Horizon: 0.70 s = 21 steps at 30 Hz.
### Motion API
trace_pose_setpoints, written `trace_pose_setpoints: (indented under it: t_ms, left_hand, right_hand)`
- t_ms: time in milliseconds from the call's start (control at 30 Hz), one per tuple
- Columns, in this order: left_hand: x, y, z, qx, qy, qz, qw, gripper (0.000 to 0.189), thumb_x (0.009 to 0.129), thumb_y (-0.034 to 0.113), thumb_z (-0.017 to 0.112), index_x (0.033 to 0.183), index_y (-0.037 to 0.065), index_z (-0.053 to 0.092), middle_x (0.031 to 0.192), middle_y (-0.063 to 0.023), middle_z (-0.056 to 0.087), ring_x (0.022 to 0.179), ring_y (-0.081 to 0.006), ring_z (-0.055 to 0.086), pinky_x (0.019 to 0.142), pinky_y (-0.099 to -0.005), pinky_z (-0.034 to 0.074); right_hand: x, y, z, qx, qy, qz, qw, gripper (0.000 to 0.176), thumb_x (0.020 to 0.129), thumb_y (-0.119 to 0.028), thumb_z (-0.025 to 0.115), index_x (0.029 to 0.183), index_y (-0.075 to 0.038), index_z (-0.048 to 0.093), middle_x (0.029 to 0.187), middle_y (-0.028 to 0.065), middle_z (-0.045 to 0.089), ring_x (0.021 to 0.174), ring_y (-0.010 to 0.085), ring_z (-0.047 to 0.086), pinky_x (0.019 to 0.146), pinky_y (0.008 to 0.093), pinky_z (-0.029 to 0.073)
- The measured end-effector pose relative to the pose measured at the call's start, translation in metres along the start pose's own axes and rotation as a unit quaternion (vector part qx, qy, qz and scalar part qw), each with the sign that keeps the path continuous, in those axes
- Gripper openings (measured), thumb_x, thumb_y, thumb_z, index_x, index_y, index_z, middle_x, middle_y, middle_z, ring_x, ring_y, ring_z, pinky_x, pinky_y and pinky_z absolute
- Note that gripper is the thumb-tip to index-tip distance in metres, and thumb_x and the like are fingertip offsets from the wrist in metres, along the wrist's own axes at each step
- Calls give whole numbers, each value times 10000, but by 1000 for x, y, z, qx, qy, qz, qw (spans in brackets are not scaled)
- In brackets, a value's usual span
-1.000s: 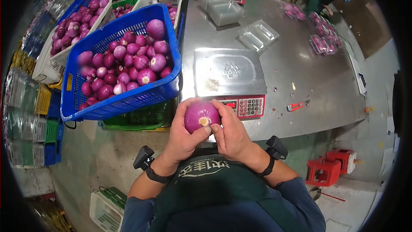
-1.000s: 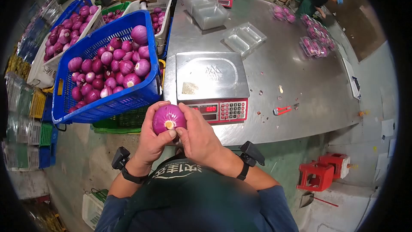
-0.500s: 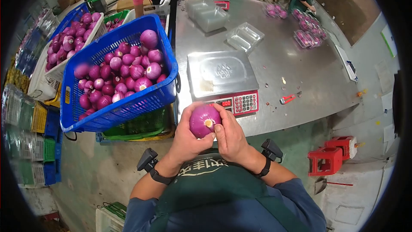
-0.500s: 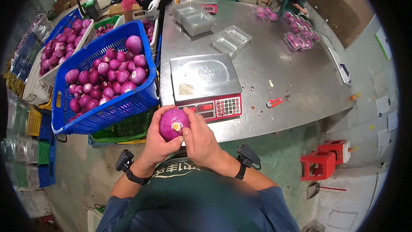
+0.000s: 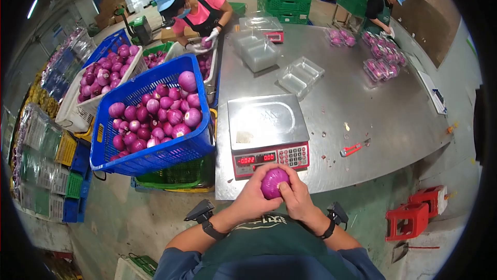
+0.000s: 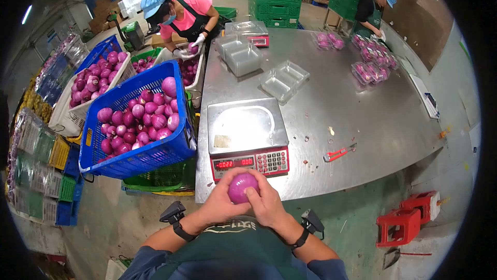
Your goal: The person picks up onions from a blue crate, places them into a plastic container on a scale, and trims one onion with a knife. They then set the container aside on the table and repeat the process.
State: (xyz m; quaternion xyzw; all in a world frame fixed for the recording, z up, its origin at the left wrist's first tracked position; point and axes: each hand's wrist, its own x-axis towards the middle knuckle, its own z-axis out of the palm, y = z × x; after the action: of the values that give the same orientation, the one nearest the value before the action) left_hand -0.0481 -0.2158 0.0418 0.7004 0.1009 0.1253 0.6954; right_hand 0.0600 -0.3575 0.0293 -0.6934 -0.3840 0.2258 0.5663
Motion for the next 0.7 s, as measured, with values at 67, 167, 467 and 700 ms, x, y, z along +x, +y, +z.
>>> trace_pose_setpoints:
  t_ms: [67, 167, 467, 700]
  left_hand:
    - [10, -3, 14, 26, -24, -5, 999, 795, 799, 62, 809, 1490, 67, 417, 1382, -134, 527, 1259, -224, 563, 1068, -359, 485]
    - [21, -23, 32, 92, -60, 9, 994, 807, 815, 69, 801, 1509, 49, 389, 1386, -149, 527, 1264, -236, 563, 1065, -358, 487]
    - [39, -2, 31, 90, -127, -188, 970, 918, 839, 122, 850, 1589, 43, 326, 1539, -222, 456, 859, -122, 687, 776, -283, 577]
    - [39, -25, -148, 353, 288, 94, 885, 372, 923, 19, 728, 1283, 46, 638, 1113, -26, 672, 944, -126, 616, 900, -276, 501]
  right_hand:
    - [-9, 19, -11, 56, -1, 35, 998, 582, 1004, -278, 624, 1470, 20, 443, 1257, 230, 643, 1158, 288, 649, 1019, 392, 507]
    - [-24, 44, -27, 114, -9, 77, 990, 769, 931, -330, 753, 1508, 10, 374, 1300, 182, 601, 1193, 235, 600, 1033, 375, 493]
    - [-63, 126, -71, 274, 67, 230, 931, 615, 859, -188, 813, 1383, -42, 526, 1220, 117, 645, 1088, 206, 653, 933, 355, 563]
    - [-257, 316, -90, 193, 120, 582, 780, 770, 736, -384, 872, 1345, -38, 552, 981, 125, 690, 622, 192, 643, 470, 324, 519]
